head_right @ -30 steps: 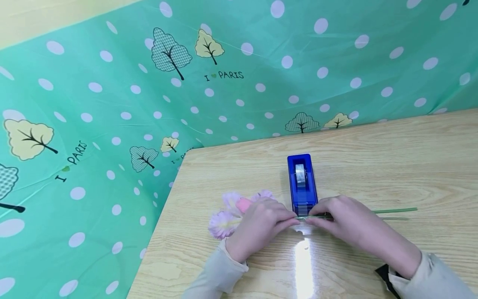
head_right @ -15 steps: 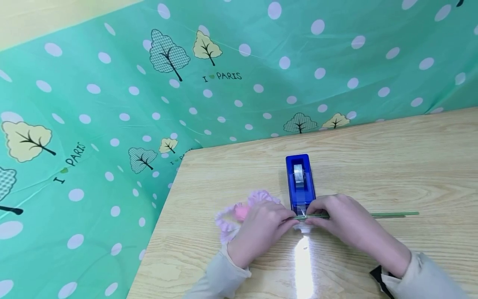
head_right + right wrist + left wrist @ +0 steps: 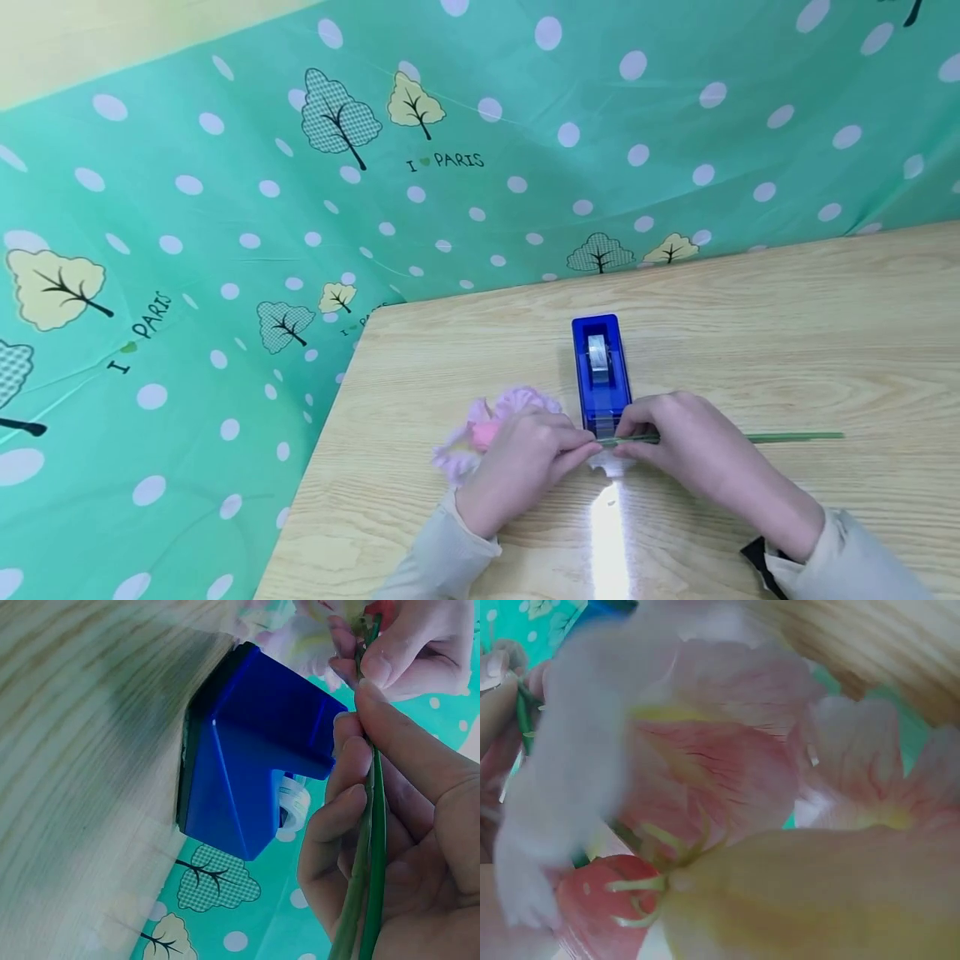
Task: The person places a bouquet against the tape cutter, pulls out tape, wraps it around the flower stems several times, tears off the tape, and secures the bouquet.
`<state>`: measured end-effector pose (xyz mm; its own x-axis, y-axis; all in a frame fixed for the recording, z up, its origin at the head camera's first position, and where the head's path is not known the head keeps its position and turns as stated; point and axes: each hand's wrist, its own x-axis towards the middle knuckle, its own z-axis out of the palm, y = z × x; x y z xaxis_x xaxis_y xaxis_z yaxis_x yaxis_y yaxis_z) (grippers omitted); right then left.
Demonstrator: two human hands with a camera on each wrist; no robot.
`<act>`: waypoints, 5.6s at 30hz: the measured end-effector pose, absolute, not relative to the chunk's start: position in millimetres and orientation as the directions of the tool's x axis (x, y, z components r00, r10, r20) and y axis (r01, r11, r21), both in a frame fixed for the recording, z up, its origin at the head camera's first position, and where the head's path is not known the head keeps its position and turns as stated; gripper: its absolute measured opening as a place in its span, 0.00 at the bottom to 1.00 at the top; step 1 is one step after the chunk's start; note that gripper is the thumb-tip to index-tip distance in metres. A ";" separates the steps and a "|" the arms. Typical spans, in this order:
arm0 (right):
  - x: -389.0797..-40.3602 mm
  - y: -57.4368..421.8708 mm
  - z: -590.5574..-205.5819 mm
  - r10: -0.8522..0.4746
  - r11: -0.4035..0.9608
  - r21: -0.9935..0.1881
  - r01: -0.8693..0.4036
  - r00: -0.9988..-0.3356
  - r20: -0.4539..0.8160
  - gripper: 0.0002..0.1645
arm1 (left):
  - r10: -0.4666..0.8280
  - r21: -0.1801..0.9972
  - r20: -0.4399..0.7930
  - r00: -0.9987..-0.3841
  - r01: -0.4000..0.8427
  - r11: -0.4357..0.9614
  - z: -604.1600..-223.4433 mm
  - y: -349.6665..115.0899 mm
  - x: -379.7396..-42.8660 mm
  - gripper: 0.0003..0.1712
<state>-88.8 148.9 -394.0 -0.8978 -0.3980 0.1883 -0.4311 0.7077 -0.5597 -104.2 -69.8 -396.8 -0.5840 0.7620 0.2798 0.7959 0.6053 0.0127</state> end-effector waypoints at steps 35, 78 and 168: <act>-85.4 129.3 -400.1 -0.176 0.796 -0.548 -0.256 -0.965 0.195 0.07 | 0.776 -0.150 0.290 -0.560 0.774 0.615 -409.3 -60.5 -101.7 0.13; -82.6 126.9 -402.1 -0.200 0.819 -0.521 -0.240 -0.971 0.133 0.09 | 0.746 -0.211 0.268 -0.610 0.719 0.663 -407.9 -54.3 -91.7 0.13; -69.9 132.1 -385.7 -0.507 0.672 -0.422 -0.609 -0.793 0.337 0.14 | 0.751 -0.178 0.374 -0.544 0.752 0.634 -375.4 -71.3 -90.5 0.07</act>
